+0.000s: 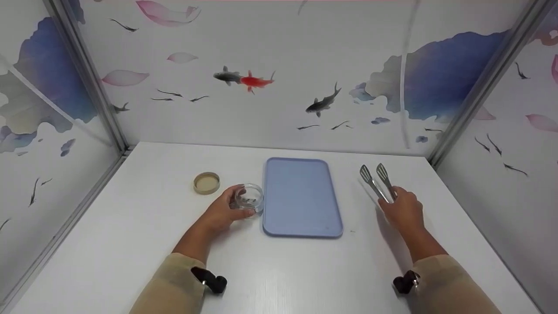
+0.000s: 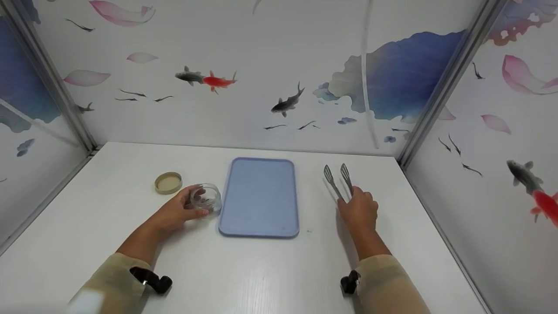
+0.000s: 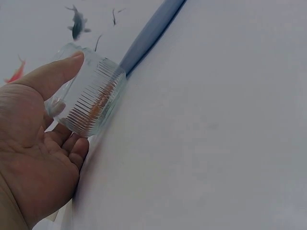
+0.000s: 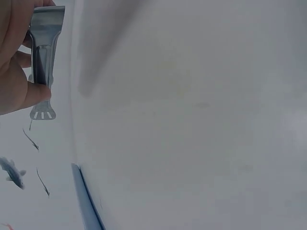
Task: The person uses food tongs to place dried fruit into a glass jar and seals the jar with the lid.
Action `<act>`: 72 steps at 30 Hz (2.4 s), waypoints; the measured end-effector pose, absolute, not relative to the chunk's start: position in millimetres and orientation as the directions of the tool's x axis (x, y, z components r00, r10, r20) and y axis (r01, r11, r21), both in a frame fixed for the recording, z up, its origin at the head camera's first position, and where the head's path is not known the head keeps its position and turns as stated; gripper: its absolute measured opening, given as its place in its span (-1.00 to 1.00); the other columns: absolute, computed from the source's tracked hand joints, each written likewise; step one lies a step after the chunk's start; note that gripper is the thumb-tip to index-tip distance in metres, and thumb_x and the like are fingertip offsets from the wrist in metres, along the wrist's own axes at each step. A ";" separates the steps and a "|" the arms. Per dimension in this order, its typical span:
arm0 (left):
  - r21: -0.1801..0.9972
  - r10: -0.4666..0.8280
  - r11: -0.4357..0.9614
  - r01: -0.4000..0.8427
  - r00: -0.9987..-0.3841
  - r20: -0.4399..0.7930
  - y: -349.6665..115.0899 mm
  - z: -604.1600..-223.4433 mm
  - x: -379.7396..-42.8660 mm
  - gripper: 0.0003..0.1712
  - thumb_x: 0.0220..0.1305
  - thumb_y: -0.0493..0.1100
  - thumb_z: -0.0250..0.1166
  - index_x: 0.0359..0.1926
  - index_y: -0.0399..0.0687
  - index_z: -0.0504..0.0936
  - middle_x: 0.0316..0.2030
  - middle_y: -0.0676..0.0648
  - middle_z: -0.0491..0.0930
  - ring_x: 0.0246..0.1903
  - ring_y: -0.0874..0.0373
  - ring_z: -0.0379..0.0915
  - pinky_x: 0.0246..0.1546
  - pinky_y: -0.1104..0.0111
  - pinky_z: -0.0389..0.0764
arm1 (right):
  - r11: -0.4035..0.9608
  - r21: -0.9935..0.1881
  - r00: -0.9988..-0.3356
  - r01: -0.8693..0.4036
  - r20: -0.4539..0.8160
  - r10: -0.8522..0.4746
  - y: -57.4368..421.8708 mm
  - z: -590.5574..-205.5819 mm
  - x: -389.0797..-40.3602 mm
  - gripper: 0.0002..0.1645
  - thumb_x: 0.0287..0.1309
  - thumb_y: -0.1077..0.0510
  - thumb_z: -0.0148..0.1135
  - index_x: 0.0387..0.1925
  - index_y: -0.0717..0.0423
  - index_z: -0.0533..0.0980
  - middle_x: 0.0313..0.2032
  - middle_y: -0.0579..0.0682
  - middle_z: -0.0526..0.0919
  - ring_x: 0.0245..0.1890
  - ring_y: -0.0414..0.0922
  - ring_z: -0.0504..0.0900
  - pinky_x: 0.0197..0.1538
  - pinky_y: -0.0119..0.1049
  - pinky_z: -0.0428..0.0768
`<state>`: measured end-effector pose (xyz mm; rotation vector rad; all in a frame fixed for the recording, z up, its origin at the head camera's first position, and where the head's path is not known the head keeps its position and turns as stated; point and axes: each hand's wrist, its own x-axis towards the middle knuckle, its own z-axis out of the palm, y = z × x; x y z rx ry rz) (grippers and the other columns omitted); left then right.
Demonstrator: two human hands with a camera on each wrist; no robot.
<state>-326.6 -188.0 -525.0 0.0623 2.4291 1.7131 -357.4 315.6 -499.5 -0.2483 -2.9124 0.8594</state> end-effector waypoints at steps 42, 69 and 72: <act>0.948 0.147 0.315 -0.050 -0.984 -0.101 -189.1 -526.0 -326.2 0.09 0.20 0.03 0.64 0.64 0.20 0.24 0.65 0.01 0.27 0.69 -0.08 0.06 0.72 0.00 0.08 | 0.824 -0.554 -0.987 0.115 0.028 0.156 304.8 -489.1 -356.1 -0.06 0.47 -0.12 0.23 0.62 0.31 0.18 0.35 0.46 0.42 0.27 0.34 0.50 0.29 0.31 0.61; 0.938 0.130 0.340 -0.072 -0.984 -0.122 -188.2 -525.0 -326.8 0.10 0.16 0.07 0.66 0.63 0.25 0.26 0.64 0.00 0.27 0.67 -0.11 0.12 0.70 -0.07 0.10 | 0.704 -0.696 -0.989 -0.143 0.124 -0.079 180.4 -468.0 -344.2 -0.09 0.39 -0.04 0.41 0.62 0.11 0.27 0.32 0.22 0.56 0.28 0.19 0.60 0.23 0.09 0.67; 0.948 0.147 0.314 -0.057 -0.983 -0.108 -187.7 -525.6 -326.3 0.10 0.18 0.03 0.65 0.64 0.18 0.24 0.65 -0.03 0.27 0.68 -0.11 0.09 0.71 -0.05 0.08 | 0.675 -0.714 -0.983 -0.184 0.135 -0.125 164.7 -470.4 -342.0 -0.10 0.38 -0.04 0.43 0.61 0.08 0.29 0.32 0.19 0.57 0.29 0.16 0.60 0.30 0.09 0.65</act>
